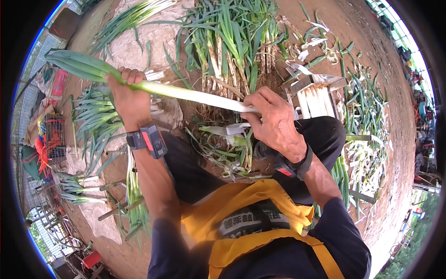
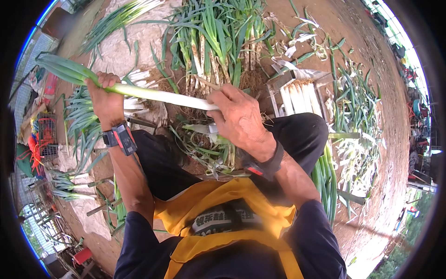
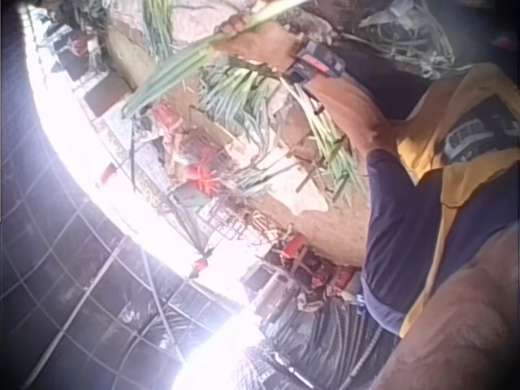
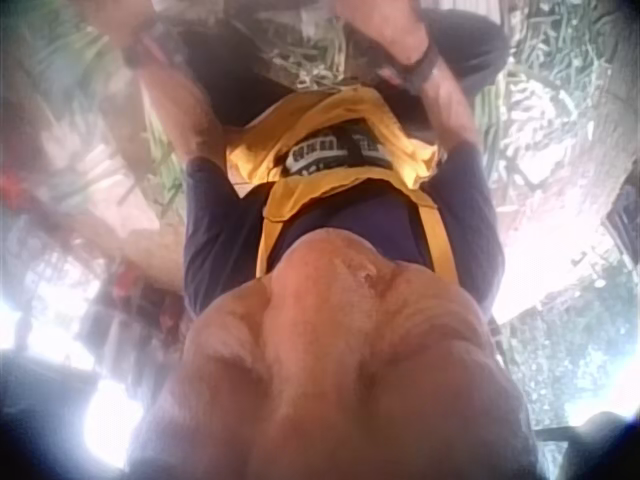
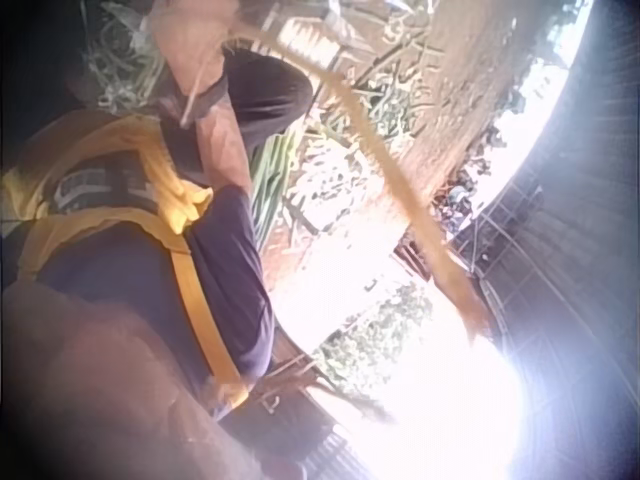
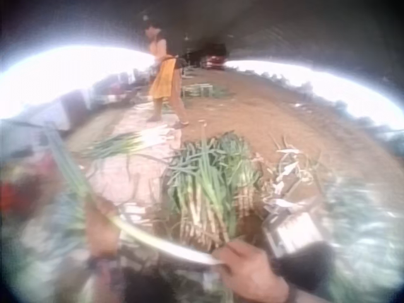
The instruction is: Peeling and cleaning harvested leeks by stripping the outer skins by hand.
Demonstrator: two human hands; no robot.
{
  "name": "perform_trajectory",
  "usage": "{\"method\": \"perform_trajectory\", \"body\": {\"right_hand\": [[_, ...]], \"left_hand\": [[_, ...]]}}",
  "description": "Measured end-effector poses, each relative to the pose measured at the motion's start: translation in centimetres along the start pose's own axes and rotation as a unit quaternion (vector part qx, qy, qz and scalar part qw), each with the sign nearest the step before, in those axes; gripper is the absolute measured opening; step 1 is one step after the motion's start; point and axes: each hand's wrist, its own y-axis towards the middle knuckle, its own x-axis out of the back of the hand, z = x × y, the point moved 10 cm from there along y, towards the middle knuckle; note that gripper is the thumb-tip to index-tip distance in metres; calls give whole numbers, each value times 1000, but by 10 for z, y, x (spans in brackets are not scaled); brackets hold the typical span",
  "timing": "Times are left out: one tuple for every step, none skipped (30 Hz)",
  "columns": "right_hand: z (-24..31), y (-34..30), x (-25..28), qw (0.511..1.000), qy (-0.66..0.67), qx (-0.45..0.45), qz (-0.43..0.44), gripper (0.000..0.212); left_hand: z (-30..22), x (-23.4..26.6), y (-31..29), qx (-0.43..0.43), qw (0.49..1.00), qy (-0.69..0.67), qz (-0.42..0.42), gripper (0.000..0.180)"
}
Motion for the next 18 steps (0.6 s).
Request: {"method": "perform_trajectory", "body": {"right_hand": [[2,0,-3,1000,-10,18,9,24],[0,0,-5,1000,-12,17,8,24],[-2,0,-9,1000,-10,10,14,23],[-5,0,-14,1000,-9,4,22,21],[-7,-2,-16,1000,-9,5,22,21],[-9,-4,-20,999,-20,8,28,19],[-10,-6,-23,999,-31,10,35,17],[-11,-7,-24,999,-31,11,36,17],[-5,-8,-25,998,-45,29,44,15],[0,-9,-25,996,-59,47,51,13],[4,-9,-23,996,-59,48,50,13],[13,-10,-22,991,-84,86,63,14],[21,-13,-22,984,-108,123,75,15],[23,-17,-20,984,-113,121,73,15],[27,-24,-21,977,-126,141,99,13],[27,-30,-22,969,-142,157,125,12],[23,-34,-22,972,-106,167,129,12],[21,-35,-17,974,-63,178,121,13]], "left_hand": [[2,2,-1,-4,1000,5,-24,37],[5,4,-3,-7,999,10,-47,37],[5,2,-3,-8,999,10,-46,37],[3,4,-4,-18,997,37,-62,37],[1,7,-5,-27,995,65,-77,36],[0,9,-4,-29,994,65,-78,36],[2,10,-4,-23,995,73,-65,36],[3,11,-2,-18,995,82,-53,36],[2,10,-2,-19,995,82,-53,36],[0,12,-3,-29,993,96,-65,36],[-3,13,-4,-39,990,110,-78,37],[0,14,-2,-36,991,108,-77,37],[2,16,-2,-36,989,114,-89,36],[4,17,-1,-36,987,119,-100,35],[6,14,0,-31,989,114,-93,35],[6,14,0,-29,991,105,-73,33],[5,12,0,-26,994,96,-51,32],[0,19,2,-27,994,91,-51,31]]}}
